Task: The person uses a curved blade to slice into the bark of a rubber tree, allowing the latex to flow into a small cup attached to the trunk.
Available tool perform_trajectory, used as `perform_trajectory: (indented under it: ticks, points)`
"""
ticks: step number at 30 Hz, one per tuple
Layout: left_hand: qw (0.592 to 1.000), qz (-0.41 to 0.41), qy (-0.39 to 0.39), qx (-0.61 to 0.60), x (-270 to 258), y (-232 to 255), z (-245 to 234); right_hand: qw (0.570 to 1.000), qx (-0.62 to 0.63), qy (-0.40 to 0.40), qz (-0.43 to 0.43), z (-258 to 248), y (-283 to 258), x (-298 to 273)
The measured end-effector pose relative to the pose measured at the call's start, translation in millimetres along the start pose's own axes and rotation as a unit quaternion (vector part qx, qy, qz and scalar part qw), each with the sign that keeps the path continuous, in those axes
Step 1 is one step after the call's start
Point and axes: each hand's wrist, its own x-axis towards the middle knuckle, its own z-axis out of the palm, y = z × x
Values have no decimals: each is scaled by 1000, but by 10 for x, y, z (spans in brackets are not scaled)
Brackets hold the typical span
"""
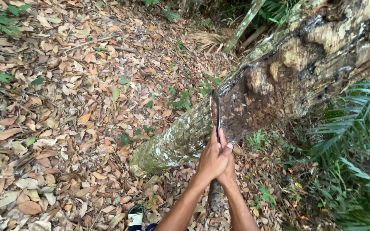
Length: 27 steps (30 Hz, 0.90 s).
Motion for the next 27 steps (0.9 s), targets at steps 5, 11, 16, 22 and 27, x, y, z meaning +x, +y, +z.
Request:
perform_trajectory:
  ticks: [5, 11, 16, 22, 27]
  points:
    - [999, 13, -12, -40, 44, -40, 25, 983, -101, 10, 150, -8, 71, 25]
    - [997, 70, 9, -30, 95, -181, 102, 976, -194, 24, -93, -40, 225, -11]
    - [997, 13, -31, -64, -11, 14, -4, 970, -211, -12, 124, -116, -35, -50]
    - [992, -63, -105, -29, -239, 257, -108, 983, -109, -3, 151, -181, -429, -207]
    - [996, -49, -72, -30, -246, 276, -121, 976, -168, 3, 136, -189, -246, -152]
